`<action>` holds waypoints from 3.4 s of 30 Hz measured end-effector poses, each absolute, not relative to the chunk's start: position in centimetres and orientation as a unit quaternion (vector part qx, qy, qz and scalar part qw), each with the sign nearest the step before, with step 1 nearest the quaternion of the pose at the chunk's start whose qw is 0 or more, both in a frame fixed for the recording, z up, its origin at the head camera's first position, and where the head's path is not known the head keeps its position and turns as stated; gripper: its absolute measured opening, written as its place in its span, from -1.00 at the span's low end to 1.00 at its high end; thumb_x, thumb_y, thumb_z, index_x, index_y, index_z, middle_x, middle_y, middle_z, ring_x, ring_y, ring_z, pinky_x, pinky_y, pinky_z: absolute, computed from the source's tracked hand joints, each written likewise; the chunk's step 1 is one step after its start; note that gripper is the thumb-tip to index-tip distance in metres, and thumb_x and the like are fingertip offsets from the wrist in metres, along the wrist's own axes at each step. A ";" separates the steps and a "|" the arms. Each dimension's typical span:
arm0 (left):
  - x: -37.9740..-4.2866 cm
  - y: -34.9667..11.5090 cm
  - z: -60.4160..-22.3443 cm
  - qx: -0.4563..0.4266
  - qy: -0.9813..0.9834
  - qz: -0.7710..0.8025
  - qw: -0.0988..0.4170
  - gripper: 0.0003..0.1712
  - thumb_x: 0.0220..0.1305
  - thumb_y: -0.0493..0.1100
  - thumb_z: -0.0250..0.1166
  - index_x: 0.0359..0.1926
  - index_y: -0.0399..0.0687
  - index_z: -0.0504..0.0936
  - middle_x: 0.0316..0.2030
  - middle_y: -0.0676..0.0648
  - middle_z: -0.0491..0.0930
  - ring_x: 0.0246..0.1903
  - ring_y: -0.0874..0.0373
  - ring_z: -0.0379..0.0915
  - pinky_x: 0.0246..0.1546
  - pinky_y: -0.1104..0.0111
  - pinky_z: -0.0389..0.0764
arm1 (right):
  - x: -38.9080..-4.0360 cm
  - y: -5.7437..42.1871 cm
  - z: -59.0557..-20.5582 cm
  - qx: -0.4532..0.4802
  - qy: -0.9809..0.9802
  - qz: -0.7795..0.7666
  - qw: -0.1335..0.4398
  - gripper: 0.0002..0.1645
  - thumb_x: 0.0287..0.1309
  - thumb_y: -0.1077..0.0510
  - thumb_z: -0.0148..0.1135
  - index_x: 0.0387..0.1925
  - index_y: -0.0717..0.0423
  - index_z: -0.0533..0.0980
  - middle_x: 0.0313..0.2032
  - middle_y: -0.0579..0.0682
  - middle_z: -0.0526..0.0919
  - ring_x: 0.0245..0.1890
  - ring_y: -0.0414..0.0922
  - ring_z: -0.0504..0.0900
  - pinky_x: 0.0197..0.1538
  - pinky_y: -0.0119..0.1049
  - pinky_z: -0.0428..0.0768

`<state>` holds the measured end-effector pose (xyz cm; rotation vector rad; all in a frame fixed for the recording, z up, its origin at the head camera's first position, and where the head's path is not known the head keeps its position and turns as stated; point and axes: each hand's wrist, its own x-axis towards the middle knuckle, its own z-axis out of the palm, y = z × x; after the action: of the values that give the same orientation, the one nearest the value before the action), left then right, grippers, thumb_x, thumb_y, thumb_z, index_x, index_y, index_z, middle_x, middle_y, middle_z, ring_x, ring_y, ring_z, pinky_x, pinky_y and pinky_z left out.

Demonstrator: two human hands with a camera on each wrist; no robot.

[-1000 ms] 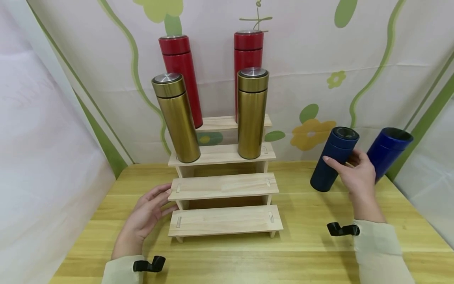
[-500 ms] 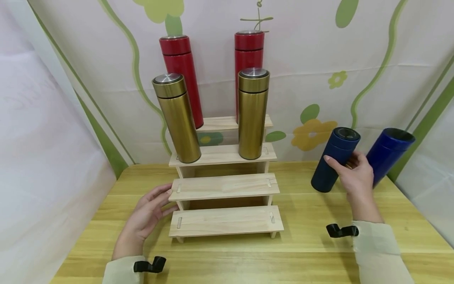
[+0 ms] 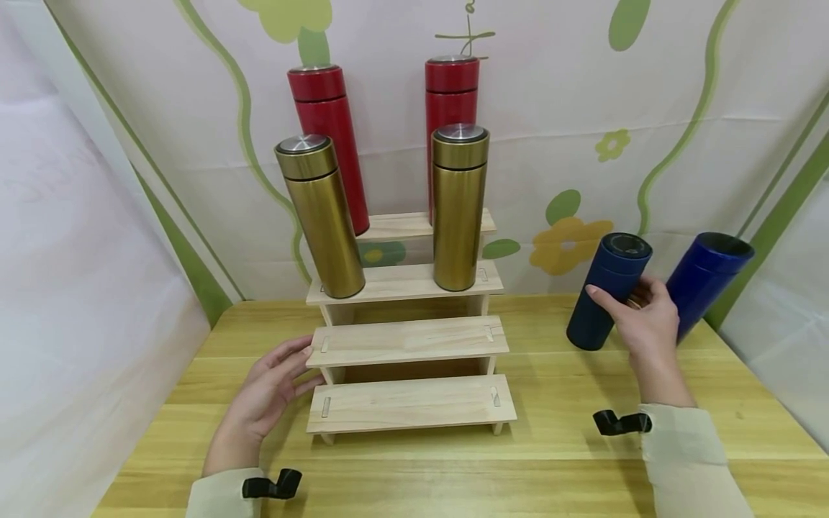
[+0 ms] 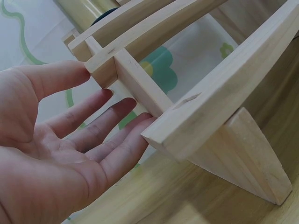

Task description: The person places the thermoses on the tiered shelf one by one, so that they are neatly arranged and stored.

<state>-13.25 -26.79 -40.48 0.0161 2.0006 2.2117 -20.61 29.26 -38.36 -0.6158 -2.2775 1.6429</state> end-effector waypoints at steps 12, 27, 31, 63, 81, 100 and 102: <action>-13.3 -26.8 -40.5 0.002 0.669 0.739 0.079 -0.59 0.67 -0.15 0.15 0.42 -0.09 0.47 0.18 0.18 0.68 0.21 0.25 0.65 0.22 0.20 0.74 | -20.4 29.2 -38.3 -0.215 -0.782 0.568 0.137 0.15 0.14 -0.26 0.61 0.64 -0.24 0.22 0.49 -0.09 0.43 0.47 -0.05 0.41 0.54 -0.09 0.49; -13.2 -26.7 -40.5 -0.004 0.662 0.746 0.077 -0.68 0.67 -0.16 0.15 0.32 0.04 0.55 0.16 0.21 0.69 0.20 0.27 0.66 0.20 0.20 0.75 | -19.2 29.4 -36.7 -0.179 -0.794 0.558 0.163 -0.06 0.12 -0.21 0.65 0.46 -0.22 0.40 0.05 -0.47 0.48 0.19 -0.27 0.49 -0.01 -0.64 0.54; -13.1 -26.7 -40.4 -0.004 0.661 0.747 0.077 -0.69 0.67 -0.16 0.15 0.32 0.05 0.56 0.16 0.21 0.69 0.20 0.27 0.66 0.19 0.21 0.75 | -18.6 29.3 -35.6 -0.158 -0.758 0.611 0.166 -0.22 0.11 -0.06 0.70 0.30 -0.26 0.47 0.02 -0.41 0.53 0.07 -0.34 0.48 -0.09 -0.69 0.52; -13.2 -26.6 -40.4 -0.005 0.662 0.746 0.076 -0.61 0.67 -0.15 0.16 0.39 -0.06 0.49 0.18 0.21 0.68 0.21 0.28 0.66 0.19 0.21 0.75 | -14.7 26.9 -31.6 0.007 -0.630 0.748 0.211 -0.14 0.09 0.49 0.57 0.41 0.01 0.53 0.08 -0.16 0.73 0.02 -0.24 0.69 0.03 -0.62 0.66; -13.3 -28.2 -40.0 0.022 0.674 0.728 0.122 -0.69 0.70 -0.13 0.11 0.27 0.30 0.63 0.13 0.24 0.74 0.18 0.21 0.68 0.19 0.17 0.73 | -14.5 26.0 -31.5 0.040 -0.620 0.756 0.204 -0.19 0.12 0.52 0.52 0.39 0.08 0.54 0.06 -0.11 0.76 0.01 -0.21 0.72 0.04 -0.56 0.71; -13.2 -27.9 -39.8 -0.003 0.669 0.734 0.119 -0.72 0.67 -0.12 0.16 0.25 0.24 0.65 0.10 0.19 0.74 0.15 0.20 0.69 0.17 0.16 0.75 | -13.1 23.5 -30.5 0.093 -0.586 0.780 0.199 -0.26 0.19 0.61 0.37 0.39 0.21 0.53 0.05 -0.03 0.76 0.01 -0.15 0.73 0.11 -0.46 0.71; -13.2 -27.9 -39.9 -0.005 0.667 0.736 0.116 -0.71 0.67 -0.13 0.17 0.25 0.22 0.65 0.10 0.18 0.75 0.15 0.19 0.69 0.16 0.15 0.75 | -12.8 22.5 -29.9 0.109 -0.578 0.784 0.198 -0.27 0.22 0.62 0.33 0.39 0.24 0.52 0.04 -0.01 0.77 0.00 -0.13 0.73 0.12 -0.43 0.70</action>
<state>-13.20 -27.86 -39.87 -0.0135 1.9548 2.1550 -12.79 22.53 -29.95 0.3042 -1.6166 2.1949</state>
